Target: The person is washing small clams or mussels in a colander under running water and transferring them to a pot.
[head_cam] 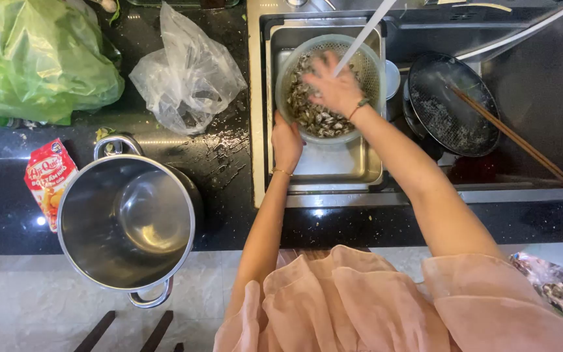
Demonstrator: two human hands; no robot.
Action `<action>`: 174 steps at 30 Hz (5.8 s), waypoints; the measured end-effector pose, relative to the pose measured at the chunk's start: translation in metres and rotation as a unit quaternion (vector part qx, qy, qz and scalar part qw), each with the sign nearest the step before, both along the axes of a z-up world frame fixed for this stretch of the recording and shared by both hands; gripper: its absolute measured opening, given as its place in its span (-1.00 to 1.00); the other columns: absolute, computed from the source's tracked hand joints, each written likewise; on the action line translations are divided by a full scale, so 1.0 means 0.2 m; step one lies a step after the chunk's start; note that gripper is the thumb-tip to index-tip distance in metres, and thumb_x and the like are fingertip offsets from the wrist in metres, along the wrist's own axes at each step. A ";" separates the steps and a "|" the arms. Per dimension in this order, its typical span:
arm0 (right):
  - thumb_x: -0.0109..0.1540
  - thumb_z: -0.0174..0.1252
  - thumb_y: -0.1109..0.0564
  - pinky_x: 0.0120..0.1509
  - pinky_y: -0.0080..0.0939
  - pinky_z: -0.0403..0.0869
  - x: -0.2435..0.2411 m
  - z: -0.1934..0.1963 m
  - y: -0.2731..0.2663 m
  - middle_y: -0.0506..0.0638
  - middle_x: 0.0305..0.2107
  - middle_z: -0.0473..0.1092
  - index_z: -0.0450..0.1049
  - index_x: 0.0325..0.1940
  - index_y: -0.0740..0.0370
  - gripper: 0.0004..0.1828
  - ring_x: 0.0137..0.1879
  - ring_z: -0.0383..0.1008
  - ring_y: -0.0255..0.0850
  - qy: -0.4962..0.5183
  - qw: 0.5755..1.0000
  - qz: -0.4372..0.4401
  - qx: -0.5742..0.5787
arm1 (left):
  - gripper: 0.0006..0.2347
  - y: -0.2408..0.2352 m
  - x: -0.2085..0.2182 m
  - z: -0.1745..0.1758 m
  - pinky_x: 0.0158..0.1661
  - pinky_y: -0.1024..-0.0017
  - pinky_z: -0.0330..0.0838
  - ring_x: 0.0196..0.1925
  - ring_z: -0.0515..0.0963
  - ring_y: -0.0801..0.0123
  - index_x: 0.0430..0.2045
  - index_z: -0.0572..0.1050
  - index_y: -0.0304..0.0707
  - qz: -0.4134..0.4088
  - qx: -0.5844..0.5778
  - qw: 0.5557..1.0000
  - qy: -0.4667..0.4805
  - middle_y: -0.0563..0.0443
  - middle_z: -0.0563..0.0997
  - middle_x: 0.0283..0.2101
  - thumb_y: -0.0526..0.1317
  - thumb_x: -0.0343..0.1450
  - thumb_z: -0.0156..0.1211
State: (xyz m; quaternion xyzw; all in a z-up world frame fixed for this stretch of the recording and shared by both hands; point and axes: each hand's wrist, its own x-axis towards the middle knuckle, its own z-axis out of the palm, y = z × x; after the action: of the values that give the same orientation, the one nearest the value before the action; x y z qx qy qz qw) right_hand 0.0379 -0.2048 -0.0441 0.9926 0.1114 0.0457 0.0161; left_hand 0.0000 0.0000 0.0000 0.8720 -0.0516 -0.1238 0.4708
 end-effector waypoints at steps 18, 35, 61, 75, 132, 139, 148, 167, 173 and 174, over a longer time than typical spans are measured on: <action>0.19 0.34 -0.22 0.37 0.73 -0.11 -0.35 0.30 0.14 0.18 0.58 -0.34 0.21 0.51 -0.40 -0.19 0.55 -0.35 0.51 0.246 0.954 -0.020 0.168 | -0.50 0.00 0.01 -0.17 -0.26 -0.01 0.51 -0.30 0.64 -0.30 0.23 0.15 -0.70 0.003 0.042 0.998 -0.057 -0.50 0.61 -0.38 -0.46 0.38 0.09; 0.20 0.29 -0.35 0.55 0.43 0.09 -0.02 0.05 0.02 0.08 0.47 0.10 0.45 0.28 -0.16 -0.38 0.54 0.02 0.36 0.106 0.993 0.010 0.047 | -0.53 0.00 0.00 -0.02 -0.26 0.00 0.51 -0.31 0.66 -0.27 0.23 0.16 -0.67 0.009 0.021 1.000 -0.015 -0.52 0.61 -0.37 -0.43 0.43 0.09; 0.27 0.20 -0.24 0.44 0.36 0.22 -0.18 0.06 0.18 0.13 0.57 -0.01 0.48 0.22 -0.14 -0.53 0.62 -0.11 0.42 0.089 0.981 0.065 0.159 | -0.51 0.00 0.01 -0.17 -0.26 -0.01 0.52 -0.27 0.64 -0.28 0.24 0.15 -0.69 0.004 0.029 0.998 -0.061 -0.51 0.61 -0.31 -0.45 0.40 0.09; 0.22 0.24 -0.36 0.50 0.31 0.29 -0.17 0.16 -0.13 0.19 0.47 0.07 0.33 0.44 -0.21 -0.27 0.43 0.09 0.43 0.161 0.974 -0.101 0.126 | -0.50 0.00 0.02 0.03 -0.25 0.04 0.55 -0.30 0.68 -0.21 0.29 0.11 -0.65 0.002 0.033 0.999 0.025 -0.49 0.61 -0.32 -0.42 0.44 0.04; 0.15 0.48 -0.07 0.30 0.27 0.35 -0.23 0.16 0.13 0.36 0.33 0.12 0.40 0.33 -0.09 -0.31 0.19 0.29 0.27 0.064 0.979 -0.026 0.193 | -0.51 0.00 0.03 -0.23 -0.28 -0.03 0.52 -0.30 0.64 -0.32 0.24 0.12 -0.73 -0.019 0.044 0.995 -0.092 -0.55 0.60 -0.35 -0.47 0.41 0.06; 0.21 0.36 -0.10 0.43 0.25 0.30 -0.23 0.20 -0.03 0.24 0.30 0.24 0.38 0.36 -0.19 -0.37 0.39 0.30 0.19 0.114 0.950 -0.166 0.240 | -0.54 -0.01 0.02 -0.19 -0.25 -0.06 0.50 -0.29 0.63 -0.33 0.22 0.13 -0.64 -0.024 0.039 0.995 -0.086 -0.53 0.60 -0.36 -0.44 0.42 0.09; 0.32 0.32 0.13 0.54 0.21 0.22 -0.71 0.27 0.04 0.27 0.29 0.23 0.28 0.41 0.20 -0.39 0.46 0.21 0.20 -0.130 0.875 -0.205 0.419 | -0.54 -0.01 0.02 -0.30 -0.19 -0.06 0.49 -0.21 0.62 -0.35 0.22 0.13 -0.61 -0.022 0.057 0.994 -0.094 -0.57 0.60 -0.26 -0.42 0.44 0.10; 0.37 0.08 0.13 0.40 0.12 0.45 -0.90 0.00 0.07 0.23 0.02 0.43 0.35 0.05 0.33 -0.76 0.20 0.47 0.07 0.135 0.242 -0.315 0.908 | -0.50 -0.17 -0.09 -0.74 -0.10 -0.04 0.63 -0.06 0.58 -0.12 0.19 0.11 -0.17 0.185 -0.424 0.768 0.443 -0.29 0.39 0.05 -0.46 0.35 0.02; 0.33 0.06 0.11 0.32 0.14 0.47 -0.90 0.30 -0.11 0.15 0.18 0.37 0.23 0.26 0.20 -0.58 0.21 0.47 0.01 0.138 0.365 -0.309 0.867 | -0.34 -0.11 -0.02 -0.26 -0.46 0.28 0.67 -0.24 0.60 0.04 0.28 -0.03 0.12 0.126 -0.389 0.820 0.400 -0.17 0.39 -0.05 -0.46 0.28 -0.02; 0.32 0.06 0.10 0.30 0.15 0.48 -0.89 0.35 -0.15 0.12 0.21 0.35 0.19 0.33 0.15 -0.51 0.22 0.47 -0.02 0.129 0.391 -0.310 0.857 | -0.34 -0.09 0.01 -0.21 -0.55 0.37 0.64 -0.31 0.63 0.04 0.31 -0.02 0.02 0.075 -0.391 0.841 0.366 -0.20 0.40 -0.10 -0.45 0.29 0.01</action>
State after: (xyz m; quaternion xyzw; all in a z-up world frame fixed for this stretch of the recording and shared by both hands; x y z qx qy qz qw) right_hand -0.1409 -0.2342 0.0254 0.4428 -0.3012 -0.0193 -0.8443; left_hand 0.0019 -0.0183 -0.0415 0.5083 0.1455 -0.3676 0.7651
